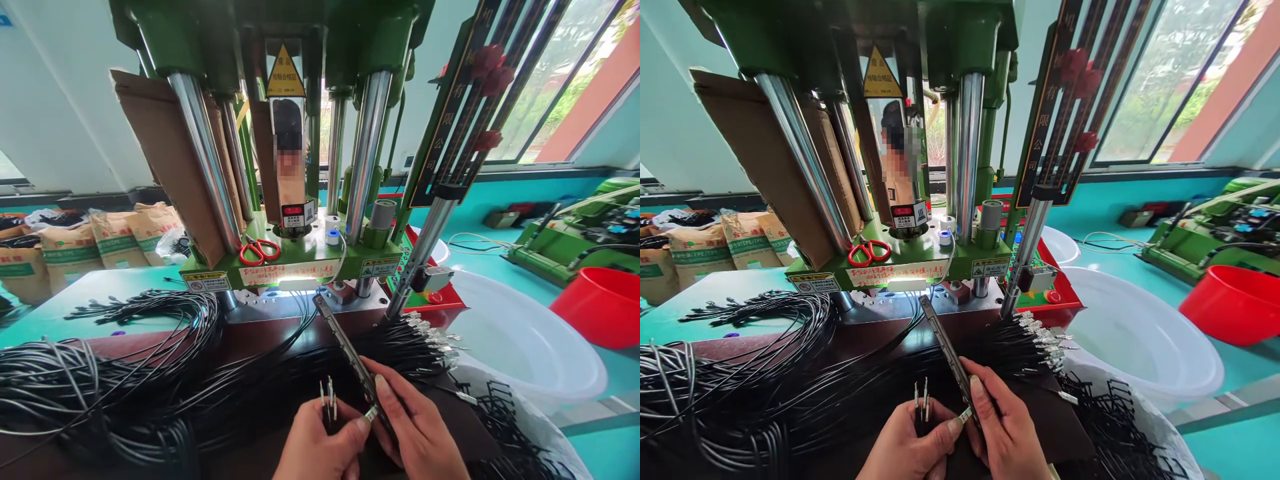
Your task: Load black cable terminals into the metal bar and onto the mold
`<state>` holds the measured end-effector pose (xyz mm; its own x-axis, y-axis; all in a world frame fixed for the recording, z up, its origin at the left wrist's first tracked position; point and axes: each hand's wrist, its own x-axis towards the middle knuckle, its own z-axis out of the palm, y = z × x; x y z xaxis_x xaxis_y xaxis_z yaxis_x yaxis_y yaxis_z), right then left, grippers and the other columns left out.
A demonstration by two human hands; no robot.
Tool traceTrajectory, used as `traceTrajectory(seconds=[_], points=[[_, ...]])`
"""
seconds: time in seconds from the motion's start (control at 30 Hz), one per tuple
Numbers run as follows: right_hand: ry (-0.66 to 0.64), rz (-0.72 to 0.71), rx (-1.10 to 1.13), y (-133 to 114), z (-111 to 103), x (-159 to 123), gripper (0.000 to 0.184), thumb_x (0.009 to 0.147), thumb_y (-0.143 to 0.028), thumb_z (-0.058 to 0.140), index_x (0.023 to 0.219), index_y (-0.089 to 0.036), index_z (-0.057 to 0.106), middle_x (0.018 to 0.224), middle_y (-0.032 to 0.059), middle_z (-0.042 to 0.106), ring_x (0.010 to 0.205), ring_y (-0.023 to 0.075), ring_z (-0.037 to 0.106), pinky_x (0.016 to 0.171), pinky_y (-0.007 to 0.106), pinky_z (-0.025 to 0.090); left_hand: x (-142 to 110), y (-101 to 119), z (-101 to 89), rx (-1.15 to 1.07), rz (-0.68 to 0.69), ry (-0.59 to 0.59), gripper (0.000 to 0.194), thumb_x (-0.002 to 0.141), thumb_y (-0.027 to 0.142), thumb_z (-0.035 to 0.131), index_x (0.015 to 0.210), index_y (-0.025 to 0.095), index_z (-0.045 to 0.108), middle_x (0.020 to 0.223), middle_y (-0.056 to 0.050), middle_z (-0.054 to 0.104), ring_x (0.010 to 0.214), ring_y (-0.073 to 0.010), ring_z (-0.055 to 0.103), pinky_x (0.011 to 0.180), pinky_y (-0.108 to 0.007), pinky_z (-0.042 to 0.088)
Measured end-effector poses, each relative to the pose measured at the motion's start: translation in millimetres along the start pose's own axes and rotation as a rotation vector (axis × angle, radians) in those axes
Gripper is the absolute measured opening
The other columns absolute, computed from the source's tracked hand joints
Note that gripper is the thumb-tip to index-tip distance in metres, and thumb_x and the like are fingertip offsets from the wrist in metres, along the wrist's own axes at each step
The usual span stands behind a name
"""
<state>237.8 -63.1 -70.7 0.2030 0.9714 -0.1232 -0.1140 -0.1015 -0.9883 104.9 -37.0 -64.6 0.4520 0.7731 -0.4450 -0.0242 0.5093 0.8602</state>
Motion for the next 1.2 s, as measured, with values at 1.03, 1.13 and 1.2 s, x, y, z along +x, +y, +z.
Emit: traceTrajectory(seconds=[1.03,1.13,1.2], points=[[0.071,0.184,0.239,-10.7,-10.7,-7.3,0.048,0.072,-0.054,0.072,0.111,-0.026,0.066,0.054,-0.0062,0.049,0.04,0.0047,0.034,0.034,0.014,0.028,-6.3,5.8,-10.5,-0.245,0.09,-0.079,0.036,0.068,0.033,0.077,0.089,0.016,0.054,0.071,0.003,0.055,0.051,-0.0075,0.054,0.051,-0.023,0.047],[0.079,0.153,0.201,-12.5,-9.3,-7.6,0.049,0.075,-0.054,0.069,0.114,-0.024,0.065,0.045,-0.0087,0.039,0.037,0.005,0.031,0.032,0.014,0.023,-8.0,8.6,-3.9,0.034,0.166,0.095,0.031,0.072,0.034,0.071,0.089,0.018,0.051,0.069,0.004,0.054,0.047,-0.0083,0.053,0.043,-0.022,0.047],[0.082,0.147,0.2,-13.2,-8.9,-7.8,0.048,0.076,-0.054,0.068,0.113,-0.024,0.065,0.045,-0.0089,0.039,0.037,0.0044,0.031,0.033,0.014,0.022,-8.4,8.3,-0.5,0.152,0.198,0.203,0.031,0.073,0.035,0.068,0.092,0.018,0.051,0.067,0.004,0.053,0.048,-0.0101,0.054,0.04,-0.022,0.047]])
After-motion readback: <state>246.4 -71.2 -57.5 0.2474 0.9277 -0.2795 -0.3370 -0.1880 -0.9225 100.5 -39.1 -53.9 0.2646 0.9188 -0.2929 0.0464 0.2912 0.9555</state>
